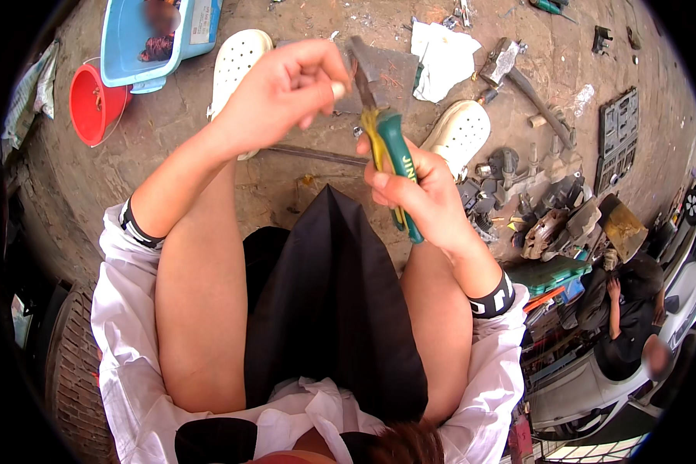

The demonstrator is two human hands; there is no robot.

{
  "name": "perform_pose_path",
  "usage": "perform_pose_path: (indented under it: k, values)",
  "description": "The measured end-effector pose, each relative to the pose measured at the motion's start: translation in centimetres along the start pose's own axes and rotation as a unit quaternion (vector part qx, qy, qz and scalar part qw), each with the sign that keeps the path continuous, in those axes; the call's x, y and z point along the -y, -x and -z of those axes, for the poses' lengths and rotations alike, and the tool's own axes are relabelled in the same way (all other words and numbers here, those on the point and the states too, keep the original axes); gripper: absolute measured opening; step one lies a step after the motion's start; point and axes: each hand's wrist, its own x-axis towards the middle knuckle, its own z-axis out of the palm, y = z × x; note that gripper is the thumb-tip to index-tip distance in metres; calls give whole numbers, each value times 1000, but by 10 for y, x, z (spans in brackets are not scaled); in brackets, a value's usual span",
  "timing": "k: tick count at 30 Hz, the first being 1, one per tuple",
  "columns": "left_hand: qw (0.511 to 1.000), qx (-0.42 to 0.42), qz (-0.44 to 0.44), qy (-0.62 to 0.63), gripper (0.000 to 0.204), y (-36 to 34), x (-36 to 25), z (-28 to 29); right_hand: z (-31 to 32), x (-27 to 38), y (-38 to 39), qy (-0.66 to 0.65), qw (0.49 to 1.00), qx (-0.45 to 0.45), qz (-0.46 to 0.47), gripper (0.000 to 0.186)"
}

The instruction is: The person sits on the floor and uses pliers to manipulate small metal components, likely lock pins or tumblers. They repeatedly pick up, adjust, and place down the components while working with the pliers.

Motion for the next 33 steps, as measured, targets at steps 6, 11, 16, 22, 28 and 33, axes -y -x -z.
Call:
perform_pose_path:
  k: [6,11,16,22,28,33]
  values:
    - [979,55,58,185,8,1,-10,-21,20,11,-8,-13,973,-180,143,4]
    - [959,6,74,275,15,3,-3,-7,36,-3,4,258,948,-72,169,15]
    - [942,11,61,329,14,-1,-2,-3,25,-1,-2,353,908,50,221,15]
    - [935,44,64,347,14,1,0,4,21,-5,-6,358,901,97,227,15]
    - [916,59,91,385,11,1,2,9,22,-3,-2,394,892,86,202,13]
    - [921,66,104,370,9,1,0,11,21,-9,-3,325,920,110,188,14]
